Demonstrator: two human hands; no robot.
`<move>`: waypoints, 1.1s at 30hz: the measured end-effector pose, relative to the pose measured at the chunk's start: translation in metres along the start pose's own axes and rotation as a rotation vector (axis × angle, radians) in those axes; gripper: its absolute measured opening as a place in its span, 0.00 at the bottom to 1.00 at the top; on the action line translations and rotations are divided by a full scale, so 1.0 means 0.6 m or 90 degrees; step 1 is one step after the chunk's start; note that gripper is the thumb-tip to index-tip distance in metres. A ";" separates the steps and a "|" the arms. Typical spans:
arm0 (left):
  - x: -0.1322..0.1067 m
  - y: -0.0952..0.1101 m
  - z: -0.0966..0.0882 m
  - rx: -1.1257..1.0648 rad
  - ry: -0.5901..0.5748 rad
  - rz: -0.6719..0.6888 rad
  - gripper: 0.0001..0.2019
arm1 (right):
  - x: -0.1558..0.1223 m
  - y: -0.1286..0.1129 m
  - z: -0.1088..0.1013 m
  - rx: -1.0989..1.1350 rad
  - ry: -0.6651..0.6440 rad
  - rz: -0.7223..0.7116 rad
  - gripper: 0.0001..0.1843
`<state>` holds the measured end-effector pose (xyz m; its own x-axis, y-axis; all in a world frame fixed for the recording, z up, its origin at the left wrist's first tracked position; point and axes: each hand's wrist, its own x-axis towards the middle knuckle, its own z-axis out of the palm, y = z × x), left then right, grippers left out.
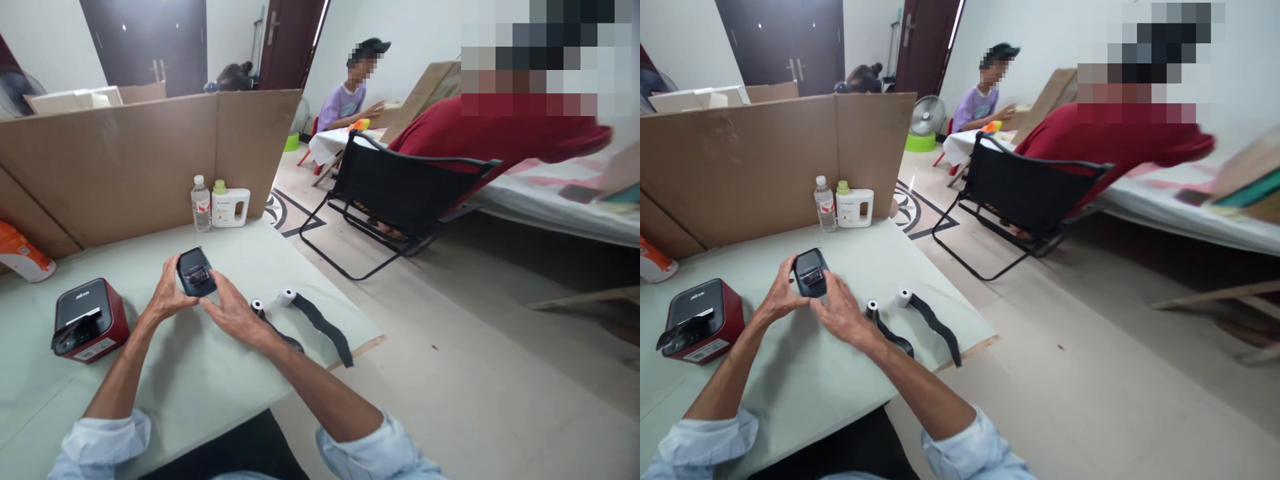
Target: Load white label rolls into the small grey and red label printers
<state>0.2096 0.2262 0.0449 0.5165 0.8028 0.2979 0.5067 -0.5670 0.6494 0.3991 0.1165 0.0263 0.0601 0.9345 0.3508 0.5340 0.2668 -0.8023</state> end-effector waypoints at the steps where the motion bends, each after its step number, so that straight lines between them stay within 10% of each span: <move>1: -0.019 -0.008 -0.015 0.006 0.005 -0.009 0.61 | -0.008 -0.011 0.020 -0.005 -0.004 -0.012 0.38; 12: -0.125 -0.086 -0.041 0.049 0.014 -0.086 0.59 | -0.045 -0.010 0.155 -0.008 -0.011 0.003 0.38; 33: -0.156 -0.103 -0.028 0.025 0.065 -0.035 0.45 | -0.054 0.025 0.145 -0.002 0.046 -0.062 0.25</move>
<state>0.1183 0.1892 -0.0116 0.4151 0.8463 0.3338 0.5603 -0.5269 0.6391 0.3317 0.1107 -0.0394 0.0690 0.8848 0.4608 0.5427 0.3543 -0.7615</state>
